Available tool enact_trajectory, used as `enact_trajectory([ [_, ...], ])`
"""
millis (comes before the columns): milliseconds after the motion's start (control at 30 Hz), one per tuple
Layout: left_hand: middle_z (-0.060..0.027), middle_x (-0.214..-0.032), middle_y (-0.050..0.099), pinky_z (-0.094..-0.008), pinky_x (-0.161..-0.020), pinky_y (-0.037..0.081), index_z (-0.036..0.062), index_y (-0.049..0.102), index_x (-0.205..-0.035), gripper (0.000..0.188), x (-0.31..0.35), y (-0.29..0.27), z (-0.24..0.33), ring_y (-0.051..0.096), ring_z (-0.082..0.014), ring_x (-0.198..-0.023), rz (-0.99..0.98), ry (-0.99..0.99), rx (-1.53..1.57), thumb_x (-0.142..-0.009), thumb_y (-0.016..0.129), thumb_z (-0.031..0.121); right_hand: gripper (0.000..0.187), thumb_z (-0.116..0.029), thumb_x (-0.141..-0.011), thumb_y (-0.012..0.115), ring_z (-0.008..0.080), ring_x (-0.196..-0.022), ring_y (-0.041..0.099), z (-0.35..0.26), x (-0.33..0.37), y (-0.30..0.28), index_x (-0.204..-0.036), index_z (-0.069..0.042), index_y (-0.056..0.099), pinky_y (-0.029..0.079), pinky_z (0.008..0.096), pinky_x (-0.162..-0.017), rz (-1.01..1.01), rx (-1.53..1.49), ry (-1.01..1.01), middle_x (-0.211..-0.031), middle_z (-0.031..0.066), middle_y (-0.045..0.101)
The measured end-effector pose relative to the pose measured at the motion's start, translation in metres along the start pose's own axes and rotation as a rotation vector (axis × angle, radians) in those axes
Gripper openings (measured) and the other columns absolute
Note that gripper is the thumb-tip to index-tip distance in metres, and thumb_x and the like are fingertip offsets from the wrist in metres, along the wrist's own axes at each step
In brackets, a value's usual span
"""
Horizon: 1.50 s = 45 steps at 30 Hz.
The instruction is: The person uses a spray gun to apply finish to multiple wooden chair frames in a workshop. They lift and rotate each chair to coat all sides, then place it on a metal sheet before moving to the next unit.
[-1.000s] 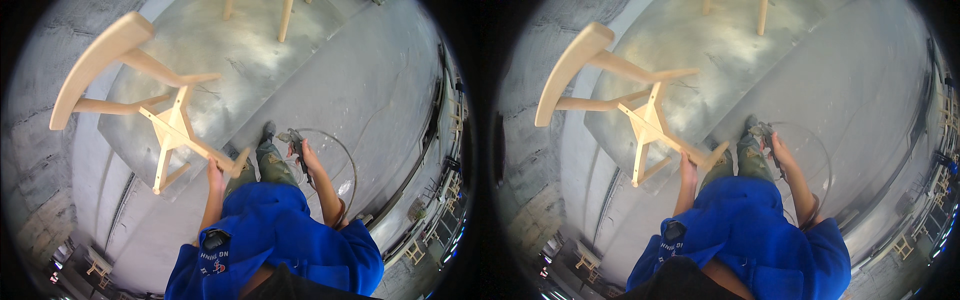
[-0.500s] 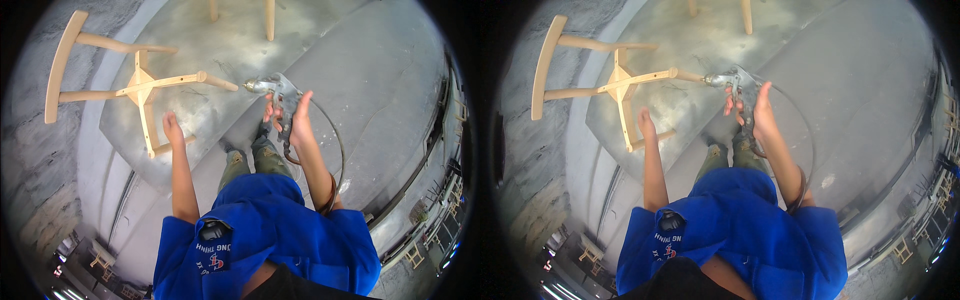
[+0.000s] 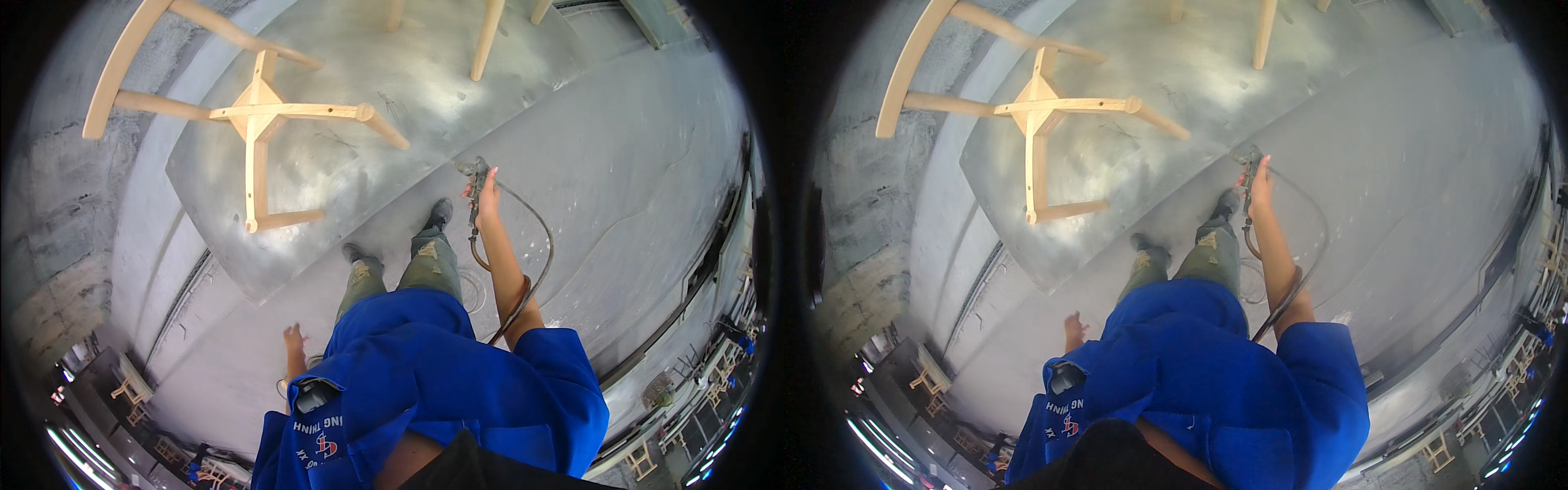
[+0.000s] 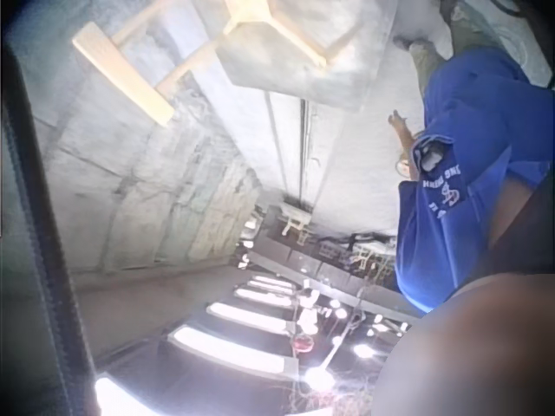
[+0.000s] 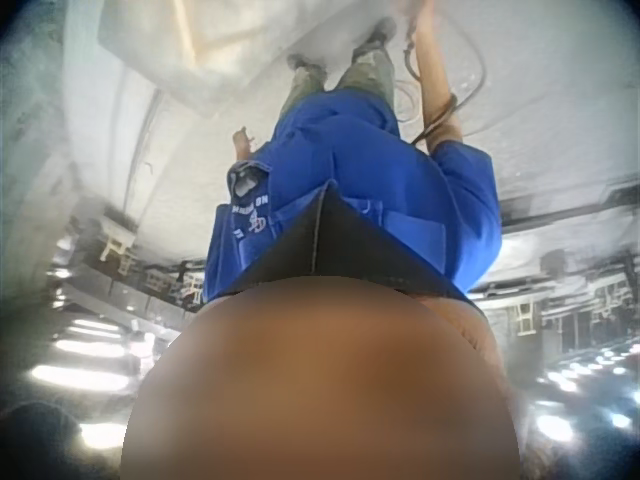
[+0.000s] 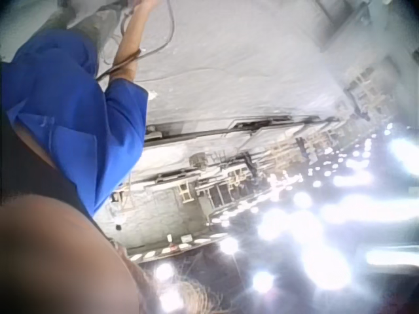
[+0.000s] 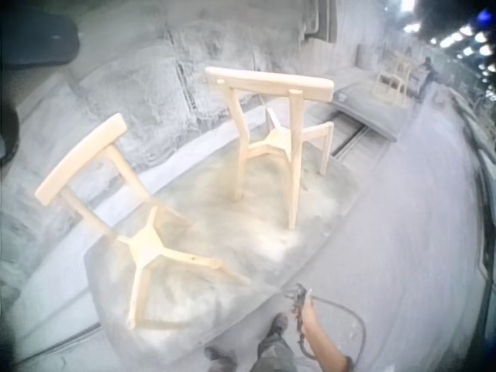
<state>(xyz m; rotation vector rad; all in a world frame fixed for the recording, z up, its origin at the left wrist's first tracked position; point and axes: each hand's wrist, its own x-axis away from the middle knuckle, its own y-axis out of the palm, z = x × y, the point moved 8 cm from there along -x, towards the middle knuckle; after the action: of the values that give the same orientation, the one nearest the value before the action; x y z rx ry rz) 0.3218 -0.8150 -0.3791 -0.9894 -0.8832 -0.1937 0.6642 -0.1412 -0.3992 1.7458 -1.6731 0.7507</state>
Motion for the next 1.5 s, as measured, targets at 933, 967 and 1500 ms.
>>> enact_trajectory([
  [933,-0.0136,-0.091,0.071,-0.0359,-0.066,0.054,-0.0013,0.067,-0.112,0.042,-0.21,-0.042,-0.077,0.066,-0.0218,-0.071,-0.214,0.335,0.066,-0.092,0.067,0.035,0.034,-0.033,-0.099,0.066,0.0073,-0.052,0.053,-0.08,0.298,0.172,-0.089,-0.001,0.07,0.041,0.0231,-0.047,0.12,0.592,-0.802,-0.071,0.005,0.068],
  [967,-0.0142,-0.096,0.071,-0.0354,-0.07,0.055,-0.0013,0.067,-0.114,0.04,-0.202,-0.031,-0.047,0.067,-0.0223,-0.076,-0.235,0.441,0.021,-0.093,0.066,0.033,0.034,-0.034,-0.1,0.065,0.0056,-0.047,0.045,-0.074,0.296,0.187,-0.085,-0.004,0.068,0.032,0.0221,-0.042,0.045,0.485,-0.811,-0.07,0.0045,0.067],
  [1500,-0.0186,-0.116,0.068,-0.0404,-0.099,0.047,-0.0032,0.067,-0.117,0.029,0.004,-0.089,0.182,0.063,-0.0292,-0.111,0.288,0.999,0.165,-0.102,0.059,0.021,0.066,-0.063,-0.098,0.053,0.0128,-0.061,0.06,0.043,0.317,0.23,-0.105,0.002,0.062,0.038,0.0231,-0.044,-0.75,0.149,-0.333,-0.078,0.007,0.065],
])
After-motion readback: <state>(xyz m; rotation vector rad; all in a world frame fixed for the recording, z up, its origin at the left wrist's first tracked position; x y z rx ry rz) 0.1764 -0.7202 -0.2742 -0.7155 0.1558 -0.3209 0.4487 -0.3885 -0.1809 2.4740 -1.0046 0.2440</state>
